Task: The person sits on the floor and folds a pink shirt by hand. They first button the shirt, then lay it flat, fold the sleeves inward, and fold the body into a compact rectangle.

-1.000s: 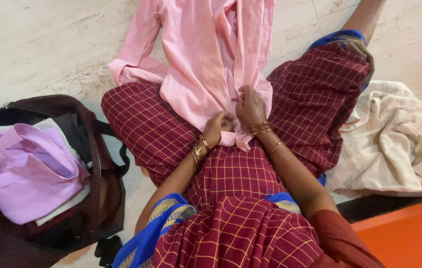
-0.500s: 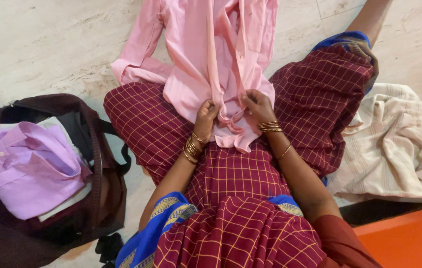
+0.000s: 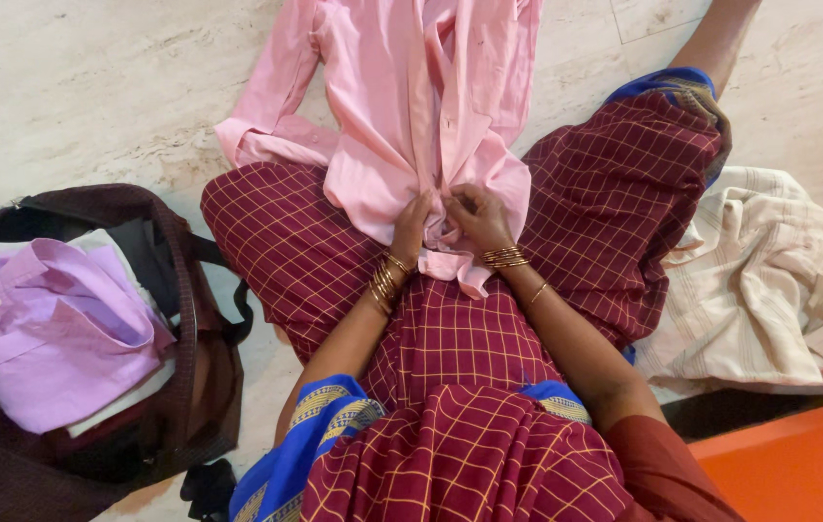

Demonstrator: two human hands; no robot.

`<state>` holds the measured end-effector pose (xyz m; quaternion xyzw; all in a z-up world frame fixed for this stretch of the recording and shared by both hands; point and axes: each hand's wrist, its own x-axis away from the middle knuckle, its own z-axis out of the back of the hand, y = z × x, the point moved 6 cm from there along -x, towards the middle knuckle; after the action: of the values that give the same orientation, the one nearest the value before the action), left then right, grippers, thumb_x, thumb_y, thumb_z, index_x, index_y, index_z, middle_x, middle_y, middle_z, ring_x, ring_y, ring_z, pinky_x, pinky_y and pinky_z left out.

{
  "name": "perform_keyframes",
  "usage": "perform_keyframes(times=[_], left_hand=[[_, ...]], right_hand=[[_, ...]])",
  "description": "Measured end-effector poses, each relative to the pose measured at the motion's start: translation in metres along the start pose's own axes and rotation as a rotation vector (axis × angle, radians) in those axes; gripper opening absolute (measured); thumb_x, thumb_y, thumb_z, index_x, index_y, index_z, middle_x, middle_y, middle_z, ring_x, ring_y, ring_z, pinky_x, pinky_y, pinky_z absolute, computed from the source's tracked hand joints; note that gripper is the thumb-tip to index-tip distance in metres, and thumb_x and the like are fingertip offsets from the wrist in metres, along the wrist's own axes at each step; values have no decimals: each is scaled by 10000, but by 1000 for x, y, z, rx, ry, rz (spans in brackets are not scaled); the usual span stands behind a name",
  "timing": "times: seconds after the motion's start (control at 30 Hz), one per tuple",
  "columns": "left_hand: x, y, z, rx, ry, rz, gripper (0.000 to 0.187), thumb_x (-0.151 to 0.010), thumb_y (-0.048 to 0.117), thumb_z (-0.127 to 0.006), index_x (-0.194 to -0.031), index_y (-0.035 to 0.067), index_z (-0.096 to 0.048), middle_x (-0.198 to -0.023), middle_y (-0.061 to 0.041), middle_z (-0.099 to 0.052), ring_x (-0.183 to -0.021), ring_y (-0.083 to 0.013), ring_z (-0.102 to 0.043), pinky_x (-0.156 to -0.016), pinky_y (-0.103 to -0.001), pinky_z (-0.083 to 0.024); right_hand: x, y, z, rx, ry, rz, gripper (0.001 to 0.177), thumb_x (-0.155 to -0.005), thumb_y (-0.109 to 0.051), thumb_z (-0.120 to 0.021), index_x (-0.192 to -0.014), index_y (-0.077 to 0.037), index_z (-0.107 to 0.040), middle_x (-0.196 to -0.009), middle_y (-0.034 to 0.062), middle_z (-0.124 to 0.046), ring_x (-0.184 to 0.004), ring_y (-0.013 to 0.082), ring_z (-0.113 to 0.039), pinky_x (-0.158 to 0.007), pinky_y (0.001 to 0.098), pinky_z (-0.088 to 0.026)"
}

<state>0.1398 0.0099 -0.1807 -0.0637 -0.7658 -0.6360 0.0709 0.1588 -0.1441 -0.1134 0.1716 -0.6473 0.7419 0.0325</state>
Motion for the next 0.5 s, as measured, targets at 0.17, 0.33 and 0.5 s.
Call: perform_keyframes(times=[0.17, 0.33, 0.5], left_hand=[[3, 21, -6, -110, 111, 59, 252, -1011, 263, -637, -1124, 37, -644, -923, -5, -689, -811, -67, -630, -705, -227, -523], [3, 10, -4, 0, 28, 9, 217, -1036, 214, -650, -1117, 14, -663, -946, -11, -670, -823, -43, -569, -699, -212, -488], [4, 26, -7, -113, 32, -62, 242, -1029, 241, -621, -1137, 29, -663, -932, 26, -700, -812, -6, -593, -703, -180, -503]], right_hand=[[1, -1, -1, 24, -3, -97, 138, -985, -156, -681, -1069, -51, -709, -810, 15, -695, -653, 73, -644, -573, 226, -573], [-1, 7, 2, -20, 63, -33, 150, -962, -141, -700, -1082, -50, -703, -843, 1, -703, -686, 54, -649, -588, 215, -569], [2, -8, 4, 104, 94, 115, 141, -961, -116, -716, -1063, -18, -718, -858, 26, -732, -711, 57, -681, -624, 202, -589]])
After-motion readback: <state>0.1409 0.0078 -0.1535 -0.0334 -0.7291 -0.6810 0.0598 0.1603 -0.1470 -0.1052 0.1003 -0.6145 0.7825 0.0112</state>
